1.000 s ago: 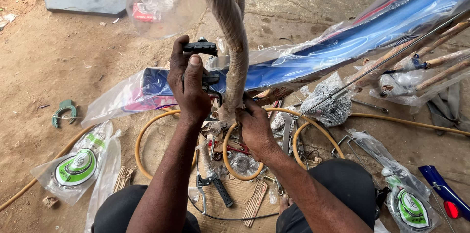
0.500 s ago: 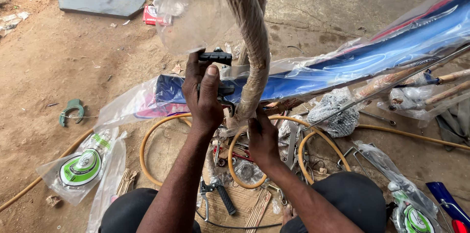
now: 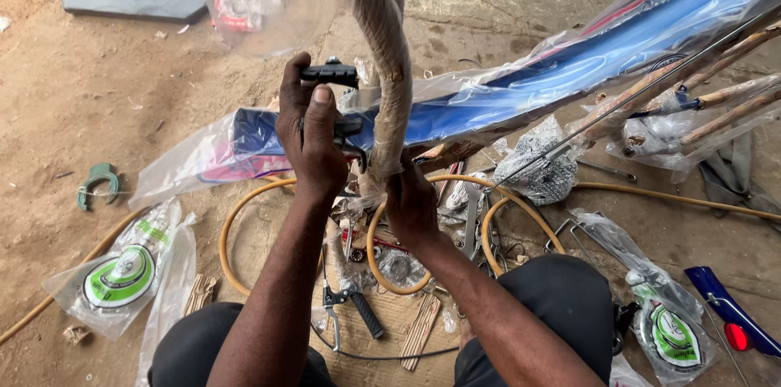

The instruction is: The person is assembling a bicycle, specifically working on the front fork and handlebar area. They are seen attaching and adjusting brake cables and other components using their hands and various tools.

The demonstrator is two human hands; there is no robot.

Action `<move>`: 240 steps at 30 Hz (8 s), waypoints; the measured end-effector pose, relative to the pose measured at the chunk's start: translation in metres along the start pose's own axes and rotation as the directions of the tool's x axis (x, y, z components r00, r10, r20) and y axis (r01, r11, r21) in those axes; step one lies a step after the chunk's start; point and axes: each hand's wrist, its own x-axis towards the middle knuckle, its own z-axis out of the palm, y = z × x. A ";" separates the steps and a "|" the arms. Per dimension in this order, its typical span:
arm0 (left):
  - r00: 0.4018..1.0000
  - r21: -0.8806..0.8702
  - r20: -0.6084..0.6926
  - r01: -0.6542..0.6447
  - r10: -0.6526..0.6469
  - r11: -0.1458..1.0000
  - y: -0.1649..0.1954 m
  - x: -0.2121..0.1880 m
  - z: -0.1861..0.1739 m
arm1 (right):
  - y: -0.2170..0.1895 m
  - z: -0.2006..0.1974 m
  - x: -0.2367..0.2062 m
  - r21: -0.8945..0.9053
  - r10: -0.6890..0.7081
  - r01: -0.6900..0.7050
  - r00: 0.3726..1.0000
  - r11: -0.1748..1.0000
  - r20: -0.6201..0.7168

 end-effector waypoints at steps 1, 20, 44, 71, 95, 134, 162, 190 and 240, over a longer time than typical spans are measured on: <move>1.000 -0.007 -0.005 -0.003 0.003 1.000 -0.001 0.000 0.000 | -0.001 -0.001 0.000 -0.009 0.016 -0.016 1.000 1.000 0.023; 1.000 -0.074 -0.010 -0.027 0.027 0.997 -0.002 0.002 0.000 | -0.008 0.000 0.013 0.018 0.120 -0.120 0.993 0.993 0.014; 1.000 0.029 0.019 0.012 -0.012 1.000 0.000 0.005 -0.001 | -0.026 -0.051 0.056 0.085 0.451 -0.554 0.750 0.828 0.484; 0.915 0.281 -0.097 -0.352 0.392 0.893 0.067 -0.026 -0.021 | -0.035 -0.195 0.057 0.053 0.242 -0.247 0.966 0.968 0.095; 0.934 0.620 -0.077 0.320 -0.350 0.716 -0.085 -0.137 0.002 | 0.176 -0.251 0.080 0.083 0.762 -0.771 0.637 0.632 0.117; 0.988 0.352 -0.129 0.128 -0.088 0.927 -0.170 -0.038 0.000 | 0.242 -0.293 0.176 0.608 0.677 -0.362 0.597 0.706 -0.430; 0.736 0.300 -0.627 0.531 -0.255 0.793 -0.068 0.059 -0.186 | 0.038 -0.076 0.136 0.266 0.329 -0.327 0.944 0.907 0.039; 0.769 -0.030 -0.522 0.417 -0.370 0.909 -0.058 0.116 -0.201 | 0.075 -0.060 0.135 0.074 0.324 -0.319 0.943 0.945 -0.069; 0.945 0.599 0.224 0.059 -0.238 0.799 -0.119 0.030 -0.017 | -0.006 0.048 -0.188 0.016 -0.058 0.112 0.381 0.994 0.923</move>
